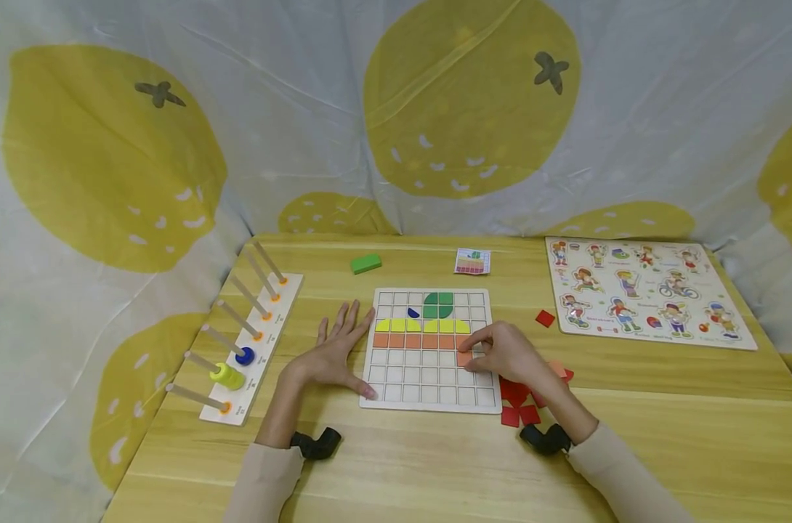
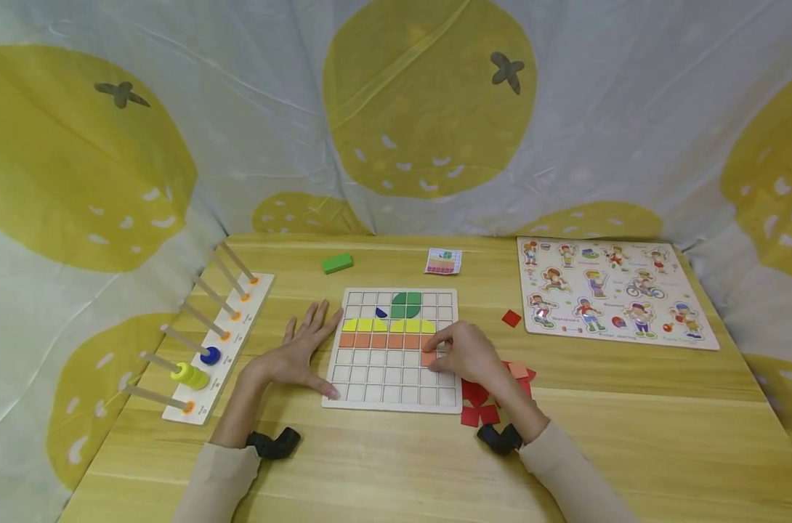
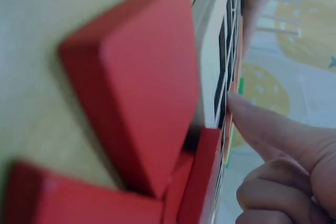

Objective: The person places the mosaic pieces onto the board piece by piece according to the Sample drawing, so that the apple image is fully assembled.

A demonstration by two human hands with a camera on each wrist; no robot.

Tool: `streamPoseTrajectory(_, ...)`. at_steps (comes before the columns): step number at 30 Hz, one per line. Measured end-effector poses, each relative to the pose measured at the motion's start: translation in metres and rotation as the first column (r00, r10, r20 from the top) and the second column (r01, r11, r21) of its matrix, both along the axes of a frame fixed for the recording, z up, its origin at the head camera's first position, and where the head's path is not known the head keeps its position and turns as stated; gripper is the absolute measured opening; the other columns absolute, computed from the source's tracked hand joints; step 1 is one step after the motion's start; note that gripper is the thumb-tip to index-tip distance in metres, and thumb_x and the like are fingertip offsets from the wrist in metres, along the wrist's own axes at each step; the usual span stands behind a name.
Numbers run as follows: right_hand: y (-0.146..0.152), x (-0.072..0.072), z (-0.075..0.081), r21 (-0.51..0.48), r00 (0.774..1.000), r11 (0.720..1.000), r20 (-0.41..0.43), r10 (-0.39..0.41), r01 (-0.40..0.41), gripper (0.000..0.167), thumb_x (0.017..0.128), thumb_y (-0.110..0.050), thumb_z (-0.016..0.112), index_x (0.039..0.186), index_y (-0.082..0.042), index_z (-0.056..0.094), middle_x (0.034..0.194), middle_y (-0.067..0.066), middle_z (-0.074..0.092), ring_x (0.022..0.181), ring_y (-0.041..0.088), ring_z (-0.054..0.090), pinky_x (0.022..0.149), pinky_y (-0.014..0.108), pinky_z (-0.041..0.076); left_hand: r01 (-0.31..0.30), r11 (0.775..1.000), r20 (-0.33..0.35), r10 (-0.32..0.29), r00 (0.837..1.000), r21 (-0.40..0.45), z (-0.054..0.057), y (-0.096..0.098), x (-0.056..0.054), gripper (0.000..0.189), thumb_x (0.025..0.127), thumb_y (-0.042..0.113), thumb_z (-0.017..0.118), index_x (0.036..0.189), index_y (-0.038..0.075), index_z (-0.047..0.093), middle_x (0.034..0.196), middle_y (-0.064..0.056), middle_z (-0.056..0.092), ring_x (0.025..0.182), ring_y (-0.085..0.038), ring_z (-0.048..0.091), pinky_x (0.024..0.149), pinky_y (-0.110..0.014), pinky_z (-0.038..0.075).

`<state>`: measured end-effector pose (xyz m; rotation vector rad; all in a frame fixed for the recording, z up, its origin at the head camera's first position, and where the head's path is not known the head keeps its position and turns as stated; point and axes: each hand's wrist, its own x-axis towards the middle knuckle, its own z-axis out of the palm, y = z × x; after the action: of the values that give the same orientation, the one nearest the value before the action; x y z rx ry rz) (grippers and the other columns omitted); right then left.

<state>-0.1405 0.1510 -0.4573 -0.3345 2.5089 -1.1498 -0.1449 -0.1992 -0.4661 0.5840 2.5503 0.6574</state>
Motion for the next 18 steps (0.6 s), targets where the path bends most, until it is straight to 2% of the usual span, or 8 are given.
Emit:
streamPoseTrajectory(4,0.01,-0.001,0.005,-0.015,1.0,1.0,0.02,-0.002,0.002,0.022,0.083,-0.013,0.087,0.104,-0.011,0.083,0.057,-0.003,0.033,0.056,0.016,0.034,0.051,0.022,0.024,0.0,1.0,-0.001,0.0,1.0,0.002,0.001,0.001,0.0,0.146,0.065,0.055,0.095,0.168,0.017,-0.002,0.171,-0.02,-0.023,0.158,-0.041,-0.026,0.122,-0.072,-0.016)
streamPoseTrajectory(9,0.05,0.003,0.012,-0.034,1.0,0.999,0.027,-0.016,0.017,0.026,0.085,-0.015,0.084,0.11,-0.007,0.08,0.057,-0.004,0.034,0.05,0.011,0.031,0.047,0.022,0.027,0.004,1.0,0.002,-0.004,1.0,-0.002,0.002,0.002,-0.001,0.146,0.065,0.055,0.095,0.168,0.017,-0.003,0.171,-0.02,-0.023,0.158,-0.041,-0.026,0.122,-0.072,-0.016)
streamPoseTrajectory(14,0.09,0.008,0.01,0.008,0.999,1.0,0.048,0.01,-0.01,0.037,0.084,-0.021,0.086,0.115,-0.003,0.078,0.058,-0.005,0.033,0.051,0.008,0.03,0.047,0.023,0.026,0.003,1.0,0.006,-0.003,1.0,-0.001,0.003,0.003,-0.001,0.147,0.065,0.054,0.095,0.168,0.017,-0.003,0.171,-0.02,-0.024,0.158,-0.041,-0.026,0.122,-0.071,-0.016)
streamPoseTrajectory(18,0.097,0.011,0.004,0.024,0.997,0.999,0.066,0.026,-0.027,0.038,0.082,-0.021,0.088,0.114,-0.003,0.077,0.059,-0.005,0.033,0.052,0.008,0.029,0.048,0.024,0.025,-0.005,1.0,0.002,0.005,1.0,0.002,0.002,0.001,0.001,0.147,0.064,0.054,0.095,0.168,0.017,-0.003,0.171,-0.02,-0.024,0.158,-0.041,-0.025,0.122,-0.071,-0.016)
